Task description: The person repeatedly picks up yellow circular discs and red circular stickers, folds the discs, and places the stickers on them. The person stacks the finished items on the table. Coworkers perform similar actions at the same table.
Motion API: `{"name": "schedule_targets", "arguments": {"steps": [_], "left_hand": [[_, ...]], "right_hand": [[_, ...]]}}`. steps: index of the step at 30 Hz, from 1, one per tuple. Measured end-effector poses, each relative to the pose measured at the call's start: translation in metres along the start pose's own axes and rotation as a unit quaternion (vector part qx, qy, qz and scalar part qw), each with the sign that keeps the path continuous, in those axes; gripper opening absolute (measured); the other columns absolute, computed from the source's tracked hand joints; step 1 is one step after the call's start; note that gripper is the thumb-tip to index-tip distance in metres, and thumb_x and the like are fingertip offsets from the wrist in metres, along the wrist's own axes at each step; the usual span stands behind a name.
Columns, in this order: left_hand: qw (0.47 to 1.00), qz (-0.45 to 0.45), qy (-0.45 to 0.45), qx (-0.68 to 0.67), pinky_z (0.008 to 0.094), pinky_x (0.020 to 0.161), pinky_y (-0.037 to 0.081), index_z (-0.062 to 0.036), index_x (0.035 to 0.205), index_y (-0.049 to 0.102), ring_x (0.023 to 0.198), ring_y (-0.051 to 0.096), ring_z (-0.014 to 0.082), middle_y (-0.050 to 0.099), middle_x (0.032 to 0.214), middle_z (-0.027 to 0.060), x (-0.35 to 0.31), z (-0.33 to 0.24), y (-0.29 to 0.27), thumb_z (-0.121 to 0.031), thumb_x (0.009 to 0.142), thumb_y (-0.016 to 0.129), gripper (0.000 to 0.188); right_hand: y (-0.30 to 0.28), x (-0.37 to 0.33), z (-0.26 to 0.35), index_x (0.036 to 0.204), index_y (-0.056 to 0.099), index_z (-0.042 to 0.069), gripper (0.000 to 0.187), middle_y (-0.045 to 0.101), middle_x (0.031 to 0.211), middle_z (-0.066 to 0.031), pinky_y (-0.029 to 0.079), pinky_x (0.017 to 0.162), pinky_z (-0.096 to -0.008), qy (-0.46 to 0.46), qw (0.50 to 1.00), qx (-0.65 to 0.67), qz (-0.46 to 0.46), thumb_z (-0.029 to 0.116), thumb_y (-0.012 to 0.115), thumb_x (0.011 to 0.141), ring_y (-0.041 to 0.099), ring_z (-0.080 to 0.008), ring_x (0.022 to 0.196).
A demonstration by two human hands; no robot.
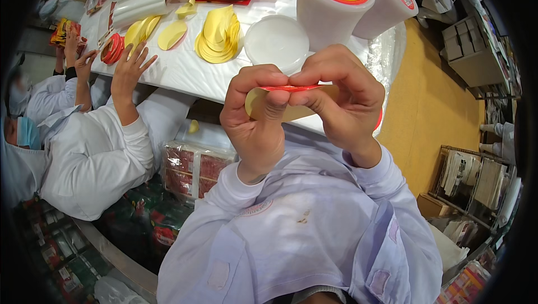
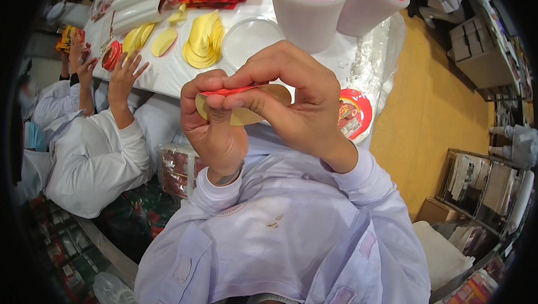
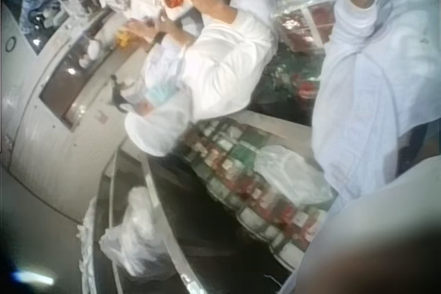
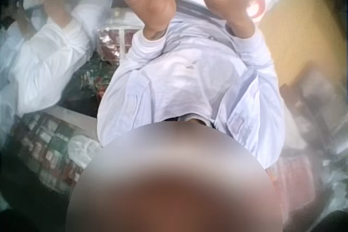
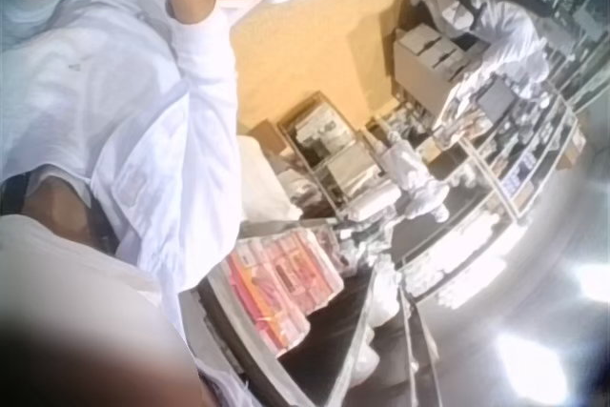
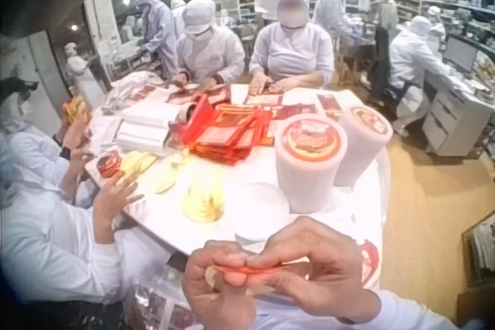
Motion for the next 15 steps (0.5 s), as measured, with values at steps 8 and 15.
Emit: {"name": "schedule_targets", "arguments": {"steps": [8, 15], "left_hand": [[0.999, 0.0, 0.033, -0.006, 0.0258, 0.083, 0.048, -0.0027, 0.111, 0.061, 0.091, 0.056, 0.0118, 0.06, 0.104, 0.0062, 0.0, -0.006, 0.006, -0.025, 0.097, 0.073, 0.03], [0.997, 0.009, 0.069, 0.022, 0.025, 0.079, 0.049, -0.0017, 0.109, 0.062, 0.086, 0.058, 0.0116, 0.061, 0.102, 0.0074, 0.002, -0.012, 0.006, -0.023, 0.097, 0.074, 0.027]], "right_hand": [[0.003, -0.005, 0.009, 0.097, 0.075, 0.002, 0.021, 0.069, 0.091, -0.0078, 0.052, 0.071, -0.0286, -0.035, 0.999, -0.008, -0.003, -0.004, 0.08, 0.078, 0.065, -0.018, 0.084], [0.006, -0.005, 0.014, 0.097, 0.074, 0.003, 0.02, 0.068, 0.091, -0.0076, 0.05, 0.071, -0.0299, -0.055, 0.998, -0.015, 0.008, 0.0, 0.082, 0.079, 0.063, -0.0178, 0.082]]}}
Point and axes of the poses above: each hand's wrist, its own x-axis towards the middle knuckle, its own y-axis out of the palm, z = x × y, the point moved 7 cm from there along x, towards the middle knuckle
